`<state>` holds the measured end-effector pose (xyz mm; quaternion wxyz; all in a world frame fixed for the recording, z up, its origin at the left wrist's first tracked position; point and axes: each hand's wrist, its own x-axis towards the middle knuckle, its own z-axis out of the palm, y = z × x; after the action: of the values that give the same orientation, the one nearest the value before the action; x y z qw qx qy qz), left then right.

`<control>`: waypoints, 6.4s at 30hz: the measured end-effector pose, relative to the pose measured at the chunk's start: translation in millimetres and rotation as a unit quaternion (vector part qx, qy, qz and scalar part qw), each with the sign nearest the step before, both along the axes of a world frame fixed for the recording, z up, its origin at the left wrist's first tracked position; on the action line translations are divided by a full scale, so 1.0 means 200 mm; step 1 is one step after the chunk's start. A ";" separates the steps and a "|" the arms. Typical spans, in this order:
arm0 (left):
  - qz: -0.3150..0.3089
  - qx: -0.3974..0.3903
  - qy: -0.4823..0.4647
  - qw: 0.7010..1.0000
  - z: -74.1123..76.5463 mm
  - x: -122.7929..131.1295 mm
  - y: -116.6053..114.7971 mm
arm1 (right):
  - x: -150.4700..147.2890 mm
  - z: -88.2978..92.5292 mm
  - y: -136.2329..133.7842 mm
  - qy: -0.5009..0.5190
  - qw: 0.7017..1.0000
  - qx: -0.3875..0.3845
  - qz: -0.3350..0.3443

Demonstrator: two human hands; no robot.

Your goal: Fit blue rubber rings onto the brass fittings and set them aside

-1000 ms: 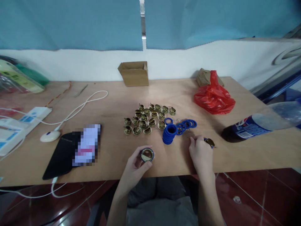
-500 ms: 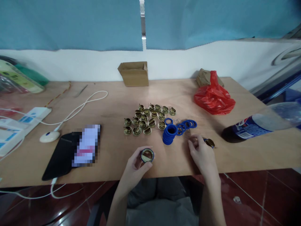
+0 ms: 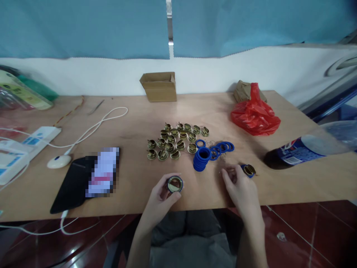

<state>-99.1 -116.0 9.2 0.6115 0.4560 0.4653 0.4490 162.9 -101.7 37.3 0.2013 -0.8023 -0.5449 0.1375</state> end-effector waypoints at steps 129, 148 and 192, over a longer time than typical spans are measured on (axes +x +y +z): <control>0.024 0.216 0.106 0.970 -0.01 0.03 -0.04 | -0.39 -0.01 -0.11 0.385 0.867 0.103 0.300; 0.109 0.326 0.224 0.912 -0.04 0.09 -0.07 | -0.46 0.02 -0.18 0.105 0.887 0.242 0.380; 0.161 0.357 0.282 0.876 -0.07 0.13 -0.08 | -0.47 -0.08 -0.12 0.376 0.882 0.181 0.221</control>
<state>-72.9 -133.0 -5.2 0.1695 0.6693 0.4929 0.5295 69.5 -126.2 22.0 0.4969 -0.4989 -0.6069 0.3686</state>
